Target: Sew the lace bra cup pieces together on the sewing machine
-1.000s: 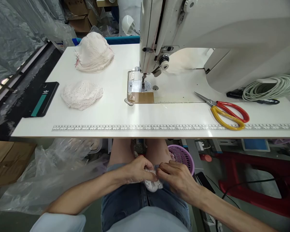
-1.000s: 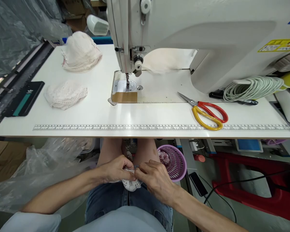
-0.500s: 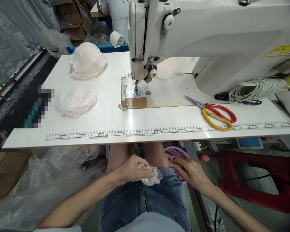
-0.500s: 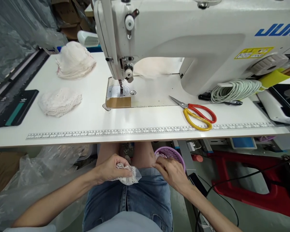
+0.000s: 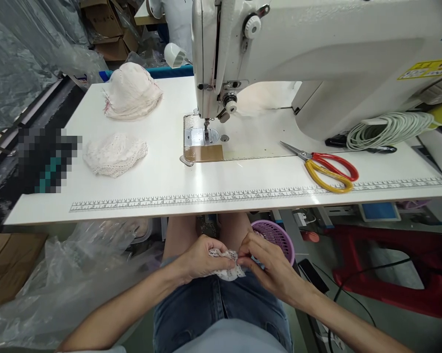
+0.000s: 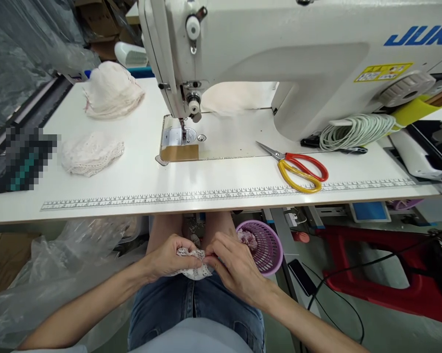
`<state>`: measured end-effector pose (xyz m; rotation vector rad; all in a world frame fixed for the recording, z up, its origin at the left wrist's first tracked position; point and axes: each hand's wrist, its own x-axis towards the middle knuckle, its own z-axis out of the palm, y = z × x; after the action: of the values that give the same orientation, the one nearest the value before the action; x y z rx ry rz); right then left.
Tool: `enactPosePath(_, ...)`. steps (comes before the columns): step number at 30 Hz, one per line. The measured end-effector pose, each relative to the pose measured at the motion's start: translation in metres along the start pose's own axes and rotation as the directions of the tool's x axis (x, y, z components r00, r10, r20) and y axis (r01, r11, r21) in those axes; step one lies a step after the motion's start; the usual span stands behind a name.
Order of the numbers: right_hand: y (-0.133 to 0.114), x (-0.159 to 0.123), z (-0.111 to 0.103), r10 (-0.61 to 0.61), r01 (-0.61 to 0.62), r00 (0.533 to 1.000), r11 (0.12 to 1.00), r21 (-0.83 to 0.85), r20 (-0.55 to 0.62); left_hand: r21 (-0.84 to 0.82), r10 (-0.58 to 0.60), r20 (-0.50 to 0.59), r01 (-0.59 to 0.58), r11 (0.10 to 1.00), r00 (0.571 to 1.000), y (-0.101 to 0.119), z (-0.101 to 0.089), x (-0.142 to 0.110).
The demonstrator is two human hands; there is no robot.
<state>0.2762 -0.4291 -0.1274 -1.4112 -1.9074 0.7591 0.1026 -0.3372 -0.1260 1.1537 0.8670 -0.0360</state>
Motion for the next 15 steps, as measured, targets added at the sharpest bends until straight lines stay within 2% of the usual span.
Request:
enactPosePath(5, 0.027, -0.016, -0.007, 0.093, -0.098, 0.995, 0.984, -0.148, -0.036, -0.008, -0.024, -0.013, 0.024, 1.0, 1.0, 0.002, -0.003, -0.005)
enactPosePath(8, 0.036, -0.029, -0.018, 0.176, -0.182, 0.983, 0.971, -0.157, -0.054, -0.015, -0.045, -0.029, 0.044, 0.999, 0.999, 0.002, -0.004, -0.005)
enactPosePath(11, 0.021, -0.03, -0.022, 0.156, -0.159, 0.987, 0.983, -0.091, -0.039, -0.006, -0.008, -0.019, 0.008, 1.0, 1.0, 0.0, -0.002, -0.002)
enactPosePath(15, -0.004, -0.016, -0.012, 0.075, -0.075, 0.997, 0.996, -0.04, 0.001, 0.005, 0.039, -0.009, -0.038, 0.999, 0.999, -0.002, 0.002, 0.001)
